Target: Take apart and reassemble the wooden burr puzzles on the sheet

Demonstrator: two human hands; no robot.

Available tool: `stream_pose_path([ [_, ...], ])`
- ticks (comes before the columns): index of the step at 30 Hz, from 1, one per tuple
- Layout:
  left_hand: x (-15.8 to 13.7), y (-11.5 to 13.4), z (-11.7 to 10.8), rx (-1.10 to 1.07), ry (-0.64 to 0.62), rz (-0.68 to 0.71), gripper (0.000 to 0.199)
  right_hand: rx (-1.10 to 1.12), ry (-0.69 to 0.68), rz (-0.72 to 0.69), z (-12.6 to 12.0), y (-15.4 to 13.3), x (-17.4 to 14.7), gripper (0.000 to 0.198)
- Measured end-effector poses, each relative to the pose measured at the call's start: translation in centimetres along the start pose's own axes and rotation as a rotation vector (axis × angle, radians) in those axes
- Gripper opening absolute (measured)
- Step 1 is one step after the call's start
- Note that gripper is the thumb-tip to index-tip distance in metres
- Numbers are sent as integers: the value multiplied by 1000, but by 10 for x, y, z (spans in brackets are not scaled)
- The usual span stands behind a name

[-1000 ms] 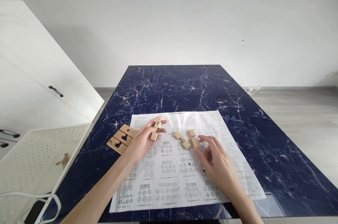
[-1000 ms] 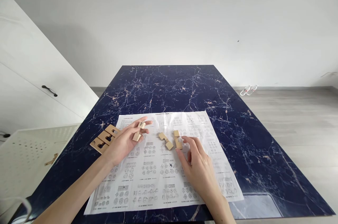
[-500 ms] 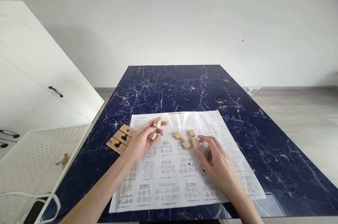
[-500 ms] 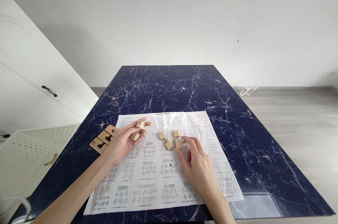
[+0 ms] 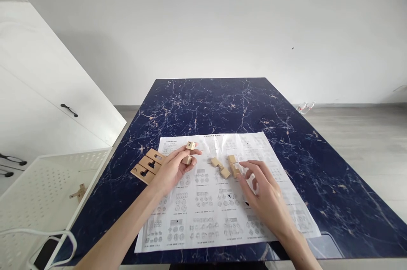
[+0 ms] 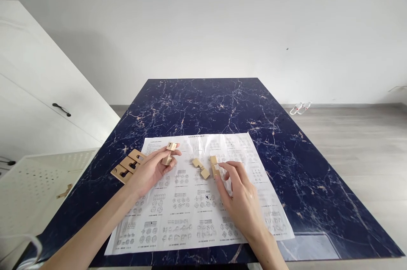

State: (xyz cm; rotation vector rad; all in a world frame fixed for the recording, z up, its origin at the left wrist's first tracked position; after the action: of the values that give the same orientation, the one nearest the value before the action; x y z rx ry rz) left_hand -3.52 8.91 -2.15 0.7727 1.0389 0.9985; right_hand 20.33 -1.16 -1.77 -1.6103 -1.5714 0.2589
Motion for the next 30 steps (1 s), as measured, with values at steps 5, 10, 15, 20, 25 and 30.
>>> stream_pose_path([
  [5, -2, 2, 3, 13, -26, -18, 18, -26, 19, -83, -4, -12, 4, 21],
  [10, -2, 2, 5, 35, -58, -5, 11, -83, -37, -186, 5, -18, 5, 21],
  [15, -2, 2, 6, 38, -69, 10, 12, -158, -43, -261, 15, -22, 9, 21],
  [20, -2, 0, 6, 34, -84, 8, 23, -196, -26, -313, 25, -27, 14, 12],
  [25, -3, -1, 6, 56, -115, 3, 25, -173, 7, -299, 23, -30, 22, 9],
  [30, -5, -2, 8, 27, -121, 1, 24, 79, -54, -154, 15, -35, 42, 16],
])
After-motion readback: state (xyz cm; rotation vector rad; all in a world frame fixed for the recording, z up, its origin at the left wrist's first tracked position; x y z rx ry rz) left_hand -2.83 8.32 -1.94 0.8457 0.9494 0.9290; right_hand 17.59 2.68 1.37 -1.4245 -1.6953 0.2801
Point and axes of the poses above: each hand's wrist, its own x-axis towards the middle knuckle, its own z-axis out of the palm, y = z × x, the point moved 7 cm from there along x, towards the middle knuckle, and after that the axes turned 9 degrees about y, right-handed, at the moved point
